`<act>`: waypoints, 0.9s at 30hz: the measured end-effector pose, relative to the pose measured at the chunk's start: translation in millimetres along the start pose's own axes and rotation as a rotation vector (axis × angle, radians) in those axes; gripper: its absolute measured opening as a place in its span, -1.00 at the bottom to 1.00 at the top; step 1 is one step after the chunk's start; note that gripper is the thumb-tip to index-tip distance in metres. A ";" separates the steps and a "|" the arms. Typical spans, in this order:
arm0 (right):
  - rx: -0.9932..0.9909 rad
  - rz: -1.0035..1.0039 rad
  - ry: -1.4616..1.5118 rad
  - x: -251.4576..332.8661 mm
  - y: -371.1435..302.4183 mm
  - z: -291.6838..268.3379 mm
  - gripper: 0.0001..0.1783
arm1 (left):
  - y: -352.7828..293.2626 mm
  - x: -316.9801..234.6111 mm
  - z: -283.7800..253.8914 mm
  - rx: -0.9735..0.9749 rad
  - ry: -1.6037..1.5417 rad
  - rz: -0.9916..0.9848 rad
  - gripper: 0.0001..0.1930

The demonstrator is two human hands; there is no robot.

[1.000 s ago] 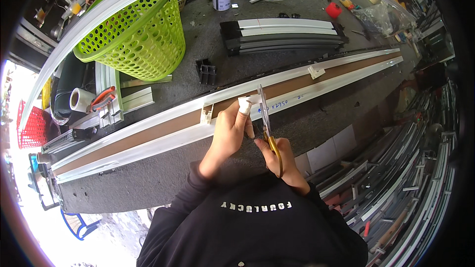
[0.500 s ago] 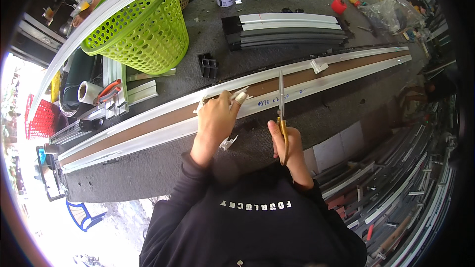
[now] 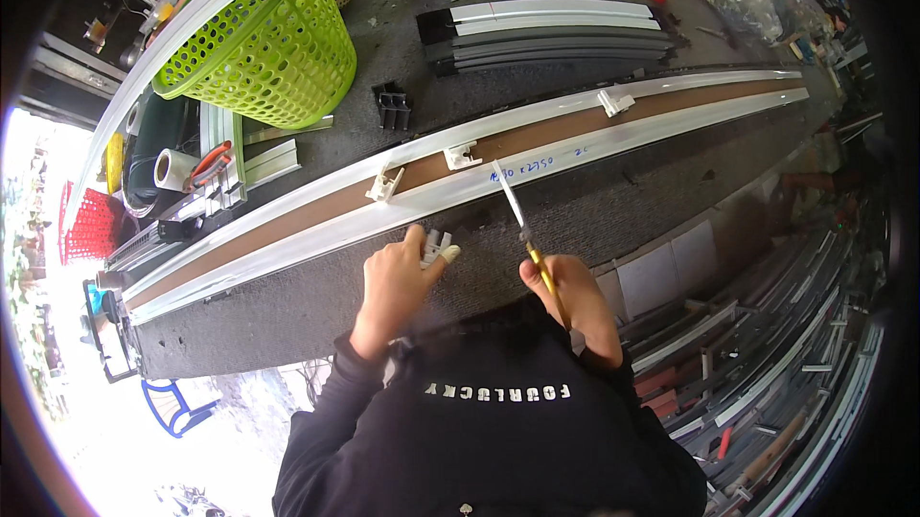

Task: The person uses shears to trim white plastic clips and fits them into slots along a long aluminum window frame. They repeatedly pick up clips, cut them to size, and insert them into the frame while working at a cluttered workshop table.

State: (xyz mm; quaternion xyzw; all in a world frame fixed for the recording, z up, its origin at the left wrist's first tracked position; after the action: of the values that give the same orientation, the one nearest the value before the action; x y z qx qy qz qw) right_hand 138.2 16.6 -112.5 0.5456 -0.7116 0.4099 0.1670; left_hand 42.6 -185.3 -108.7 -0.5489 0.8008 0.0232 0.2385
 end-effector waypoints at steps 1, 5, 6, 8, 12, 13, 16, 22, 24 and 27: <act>0.141 0.045 -0.002 -2.1 -5.3 7.5 -0.17 | 2.5 0.9 2.4 0.098 -0.125 0.044 -0.53; 0.424 -0.140 0.102 19.0 -26.1 20.3 -0.26 | -0.6 -14.5 -20.0 0.237 -0.751 0.270 -0.58; 0.430 -0.147 0.143 20.8 -28.6 19.7 -0.27 | -0.9 -15.4 -21.5 0.281 -0.758 0.257 -0.57; 0.436 -0.162 0.227 23.1 -32.3 18.1 -0.27 | -0.7 -19.7 -25.1 0.343 -0.759 0.268 -0.55; 0.452 -0.238 0.247 25.4 -38.3 18.2 -0.25 | 1.6 -32.5 -22.1 0.376 -0.747 0.351 -0.49; 0.438 -0.257 0.255 25.3 -39.5 17.1 -0.25 | 1.9 -33.6 -19.1 0.395 -0.734 0.359 -0.47; 0.450 -0.221 0.269 17.7 -42.1 18.8 -0.22 | 3.6 -36.9 -12.2 0.434 -0.684 0.406 -0.44; 0.290 -0.147 0.132 7.4 -44.6 18.3 -0.24 | 12.2 -37.4 -8.8 0.436 -0.609 0.495 -0.43; 0.175 -0.195 0.111 14.3 -49.2 16.1 -0.30 | 15.3 -37.0 -10.5 0.423 -0.628 0.529 -0.42; 0.047 -0.213 0.175 18.0 -53.6 13.3 -0.31 | 17.9 -33.4 -5.9 0.474 -0.578 0.520 -0.39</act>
State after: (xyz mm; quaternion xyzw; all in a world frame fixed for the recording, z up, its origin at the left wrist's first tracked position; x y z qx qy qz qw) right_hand 183.7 -8.8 -86.7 0.5842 -0.6224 0.4525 0.2580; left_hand 34.1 -151.0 -93.9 -0.2309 0.7958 0.0504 0.5575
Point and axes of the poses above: each hand's wrist, its own y-axis towards the middle knuckle, its own z-axis out of the palm, x = y × z, the point moved 8 cm from there along y, towards the middle knuckle, and after that the axes turned 2 degrees about y, right-handed, at the moved point
